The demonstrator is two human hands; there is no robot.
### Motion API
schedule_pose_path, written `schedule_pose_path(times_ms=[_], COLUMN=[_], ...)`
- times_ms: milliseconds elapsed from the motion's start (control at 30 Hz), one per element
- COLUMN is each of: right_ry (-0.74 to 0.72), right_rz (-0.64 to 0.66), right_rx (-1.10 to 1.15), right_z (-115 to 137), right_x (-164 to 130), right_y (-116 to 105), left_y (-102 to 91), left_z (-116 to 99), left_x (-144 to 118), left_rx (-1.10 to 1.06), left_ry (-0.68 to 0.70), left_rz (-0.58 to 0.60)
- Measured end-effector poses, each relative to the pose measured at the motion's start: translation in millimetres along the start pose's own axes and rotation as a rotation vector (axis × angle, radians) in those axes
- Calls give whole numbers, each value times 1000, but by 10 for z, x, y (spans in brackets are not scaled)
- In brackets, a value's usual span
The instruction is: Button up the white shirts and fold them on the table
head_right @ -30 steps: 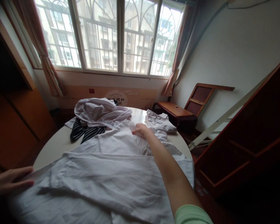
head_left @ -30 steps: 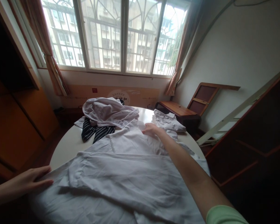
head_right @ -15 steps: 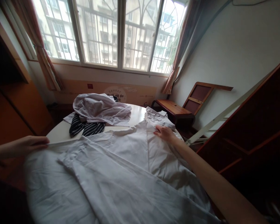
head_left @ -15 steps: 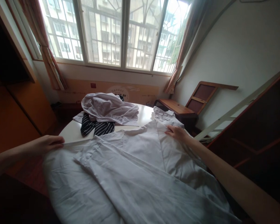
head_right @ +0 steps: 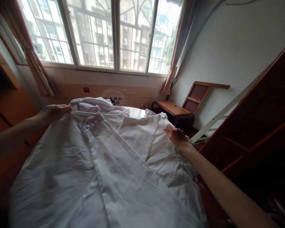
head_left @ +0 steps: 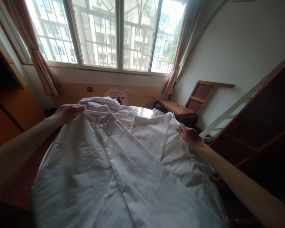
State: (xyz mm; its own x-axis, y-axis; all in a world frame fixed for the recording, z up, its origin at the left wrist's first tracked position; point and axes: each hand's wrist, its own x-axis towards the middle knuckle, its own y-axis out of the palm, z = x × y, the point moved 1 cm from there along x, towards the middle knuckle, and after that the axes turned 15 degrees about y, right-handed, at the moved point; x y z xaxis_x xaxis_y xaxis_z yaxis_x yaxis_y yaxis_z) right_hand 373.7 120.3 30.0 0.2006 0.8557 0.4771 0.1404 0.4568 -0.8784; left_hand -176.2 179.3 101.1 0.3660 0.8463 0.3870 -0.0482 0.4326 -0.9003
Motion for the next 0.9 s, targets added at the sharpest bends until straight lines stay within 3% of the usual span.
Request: schedule_pose_path(times_ms=[67,133,267,333,400,567,700,800,900], right_ry=[39,76,181,199,181,118,-106,-284,-335], right_rz=[-33,-80,-105,-107,-127,-62,91,233,336], right_rx=[-10,-4,-26,-34,-1,230,474,514,468], right_z=[20,33,71,134,249,788,1337,1617,1712], right_x=[75,131,184,188,182,153,1,-212,-370], right_y=[2,16,126,196,248,299,379,500,605], left_y=[117,243,522,655,766,919,1051,1190,1269], left_z=[9,-31,-244,-413,-645,-1498,-2086,-2221,-2152], left_x=[206,380,575,600,593,461,256,153,125], left_rx=[85,137,118,76,20,-127,-294,-400,-449], left_ry=[125,137,25,-87,-189,-71,110,139,162], left_rz=[36,-28,-223,-331,-364,-211,-24,126,164])
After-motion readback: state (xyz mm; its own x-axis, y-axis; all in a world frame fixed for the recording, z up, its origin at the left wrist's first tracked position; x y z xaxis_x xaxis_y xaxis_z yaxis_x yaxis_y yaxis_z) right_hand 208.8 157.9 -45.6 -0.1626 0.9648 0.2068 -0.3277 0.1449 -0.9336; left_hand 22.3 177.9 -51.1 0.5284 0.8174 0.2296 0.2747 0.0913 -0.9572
